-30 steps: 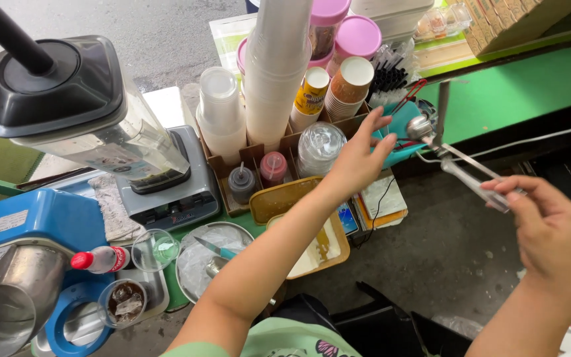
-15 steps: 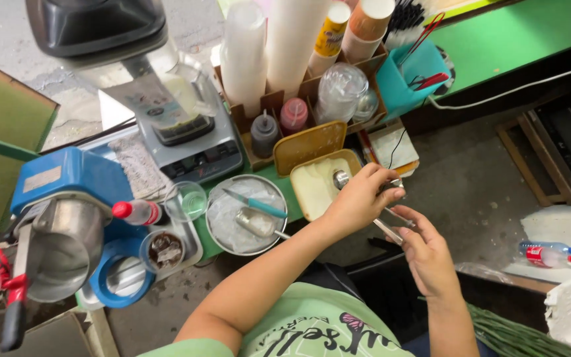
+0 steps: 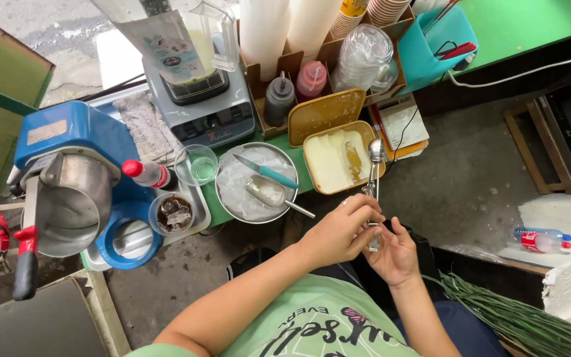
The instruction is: The person retrieves a bottle of dark syrup from a refrigerator and pours it into a plastic cup containing ice. They then scoop vanilla ice cream into the cup using an ice cream scoop, drizzle chocolate syrup over the ice cream, and place the cup into a plastic bag.
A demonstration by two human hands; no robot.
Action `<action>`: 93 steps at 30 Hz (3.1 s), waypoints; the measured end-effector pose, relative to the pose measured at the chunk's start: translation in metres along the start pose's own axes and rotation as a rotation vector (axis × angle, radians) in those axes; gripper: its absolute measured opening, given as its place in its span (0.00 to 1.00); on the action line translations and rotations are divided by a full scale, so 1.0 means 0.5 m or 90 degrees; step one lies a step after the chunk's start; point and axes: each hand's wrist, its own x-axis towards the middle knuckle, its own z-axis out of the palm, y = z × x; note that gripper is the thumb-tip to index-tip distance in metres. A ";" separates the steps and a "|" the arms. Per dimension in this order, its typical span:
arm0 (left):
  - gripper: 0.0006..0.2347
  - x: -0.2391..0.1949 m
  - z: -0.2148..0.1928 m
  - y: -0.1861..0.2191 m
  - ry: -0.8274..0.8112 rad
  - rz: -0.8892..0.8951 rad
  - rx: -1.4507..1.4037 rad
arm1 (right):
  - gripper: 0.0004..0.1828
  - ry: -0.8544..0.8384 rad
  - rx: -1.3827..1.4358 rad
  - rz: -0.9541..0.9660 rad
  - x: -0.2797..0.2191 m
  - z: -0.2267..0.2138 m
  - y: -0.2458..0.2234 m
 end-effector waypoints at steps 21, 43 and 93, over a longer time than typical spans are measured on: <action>0.08 -0.087 0.024 -0.172 -0.031 -0.292 -0.119 | 0.15 0.071 -0.553 0.011 0.167 0.107 -0.086; 0.26 0.005 0.089 -0.533 0.096 -0.648 0.256 | 0.29 0.216 -1.594 0.149 0.384 0.225 -0.158; 0.32 -0.006 0.085 -0.568 0.029 -0.571 0.259 | 0.28 0.110 -1.243 0.478 0.500 0.297 -0.197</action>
